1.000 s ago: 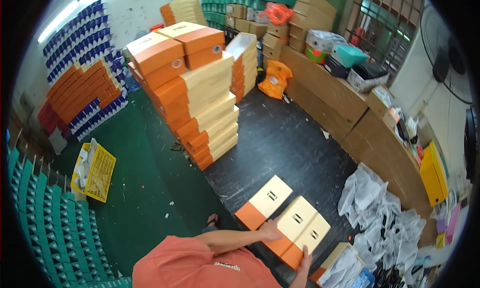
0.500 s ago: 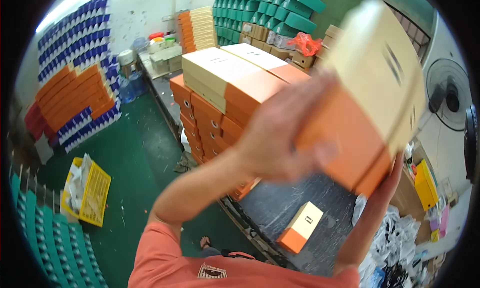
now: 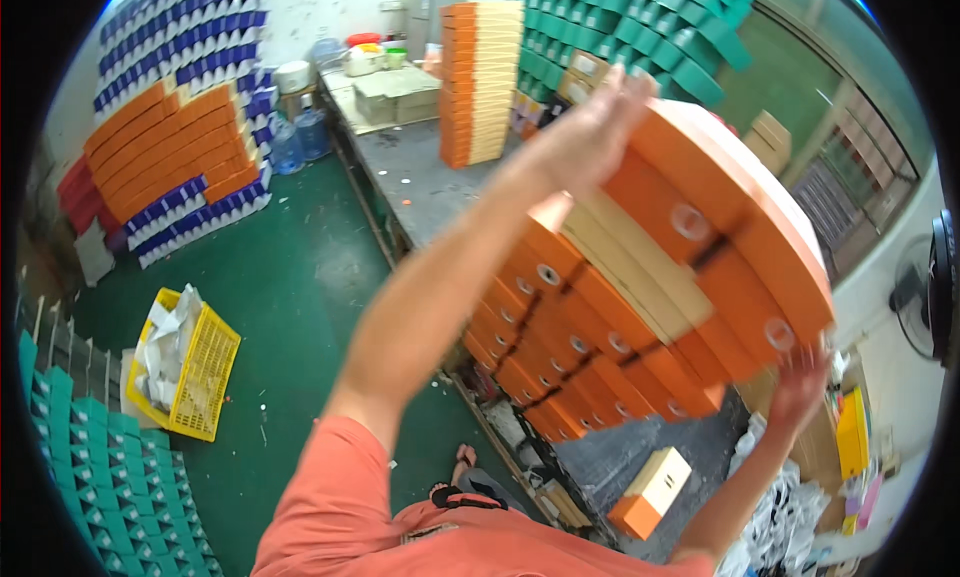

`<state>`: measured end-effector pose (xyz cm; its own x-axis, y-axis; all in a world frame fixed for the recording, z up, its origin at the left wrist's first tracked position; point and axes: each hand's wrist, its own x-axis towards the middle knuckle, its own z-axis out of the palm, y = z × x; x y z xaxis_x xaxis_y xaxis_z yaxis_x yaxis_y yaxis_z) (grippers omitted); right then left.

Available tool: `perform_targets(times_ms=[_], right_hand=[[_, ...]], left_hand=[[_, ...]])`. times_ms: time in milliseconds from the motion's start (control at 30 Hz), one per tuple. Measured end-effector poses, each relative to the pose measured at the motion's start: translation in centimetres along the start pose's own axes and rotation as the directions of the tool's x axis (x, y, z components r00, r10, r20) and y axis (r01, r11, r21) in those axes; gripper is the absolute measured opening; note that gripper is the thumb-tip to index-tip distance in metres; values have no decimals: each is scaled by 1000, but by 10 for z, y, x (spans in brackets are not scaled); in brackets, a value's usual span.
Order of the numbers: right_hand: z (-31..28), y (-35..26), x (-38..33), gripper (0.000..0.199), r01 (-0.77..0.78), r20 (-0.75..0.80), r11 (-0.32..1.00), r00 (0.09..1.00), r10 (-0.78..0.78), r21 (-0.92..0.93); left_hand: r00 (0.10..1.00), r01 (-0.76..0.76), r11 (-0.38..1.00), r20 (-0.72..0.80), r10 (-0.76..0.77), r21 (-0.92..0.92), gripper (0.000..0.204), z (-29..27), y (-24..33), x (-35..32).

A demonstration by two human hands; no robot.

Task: The person places white tissue paper into small orange and beige shoe boxes on a table. They then close the boxes and stack them into neat piles. The person repeats this process, handling multiple boxes and organizing them into larger stacks.

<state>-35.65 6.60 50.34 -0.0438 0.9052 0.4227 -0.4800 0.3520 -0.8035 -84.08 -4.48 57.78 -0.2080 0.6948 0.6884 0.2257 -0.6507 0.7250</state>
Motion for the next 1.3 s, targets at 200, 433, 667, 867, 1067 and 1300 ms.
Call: perform_targets(times_ms=[200,433,667,867,1067,1300], right_hand=[[-289,211,-211,44,-550,-751,514,536,-386,-658],[39,511,-276,48,-749,-364,-57,253,897,-660],[225,598,-245,53,-546,-65,-132,-140,988,-827],[299,713,-220,31,-227,-103,-44,255,961,-973],[437,804,-158,29,-478,-134,57,356,925,-876],[543,944,54,29,-390,-114,492,858,501,-778]], left_hand=[[904,-245,954,-315,289,171,66,-47,-85,-105],[871,475,836,-285,-401,274,68,-197,-285,-181],[461,713,95,-363,-810,695,79,-412,-394,-327],[242,967,155,-547,-801,200,91,-518,-420,-301],[409,910,328,-671,-618,252,109,-654,-486,-177],[769,637,652,-399,-499,412,130,-735,-573,117]])
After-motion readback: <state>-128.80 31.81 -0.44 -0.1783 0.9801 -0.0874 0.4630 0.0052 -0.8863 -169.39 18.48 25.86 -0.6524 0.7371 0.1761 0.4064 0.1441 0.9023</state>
